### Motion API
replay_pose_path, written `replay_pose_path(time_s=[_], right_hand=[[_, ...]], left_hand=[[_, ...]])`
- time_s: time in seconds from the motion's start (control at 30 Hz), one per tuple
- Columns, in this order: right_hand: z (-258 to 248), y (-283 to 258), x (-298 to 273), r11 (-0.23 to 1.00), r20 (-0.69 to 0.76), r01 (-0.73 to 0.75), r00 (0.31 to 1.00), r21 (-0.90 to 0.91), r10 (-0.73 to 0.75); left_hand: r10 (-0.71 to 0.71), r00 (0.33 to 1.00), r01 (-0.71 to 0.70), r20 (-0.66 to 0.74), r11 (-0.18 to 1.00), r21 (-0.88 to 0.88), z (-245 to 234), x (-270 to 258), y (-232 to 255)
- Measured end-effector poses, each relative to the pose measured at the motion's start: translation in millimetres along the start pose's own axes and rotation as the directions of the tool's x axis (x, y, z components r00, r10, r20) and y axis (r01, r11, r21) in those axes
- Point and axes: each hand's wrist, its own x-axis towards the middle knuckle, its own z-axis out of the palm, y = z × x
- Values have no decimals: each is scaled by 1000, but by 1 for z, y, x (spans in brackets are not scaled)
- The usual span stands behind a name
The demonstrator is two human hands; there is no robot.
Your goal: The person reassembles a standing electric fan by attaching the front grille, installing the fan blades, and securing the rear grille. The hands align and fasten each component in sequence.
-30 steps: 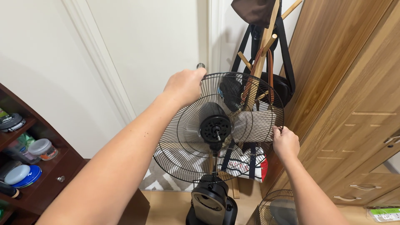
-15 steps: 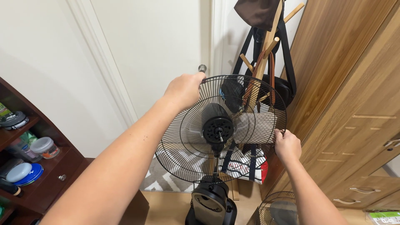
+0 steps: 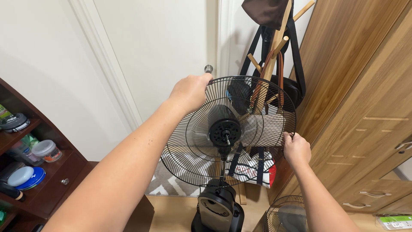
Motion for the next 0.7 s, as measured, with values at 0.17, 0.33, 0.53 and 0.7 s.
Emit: replay_pose_path(time_s=[0.17,0.33,0.53,0.7], right_hand=[[3,3,-1,1000,4,4,1000,7,-4],[-5,-2,-3,999,-4,9,1000,39,-9],[-41,-32,15,990,-12,125,992,-60,-125],[-72,-73,31,924,-78,295,944,-245,-322]], left_hand=[[9,1000,-9,-7,1000,-2,0,0,2],[15,1000,-15,-12,1000,-19,1,-1,-1],[-104,992,91,-71,981,-173,13,-29,-28],[-280,947,184,-160,877,-444,45,-70,-61]])
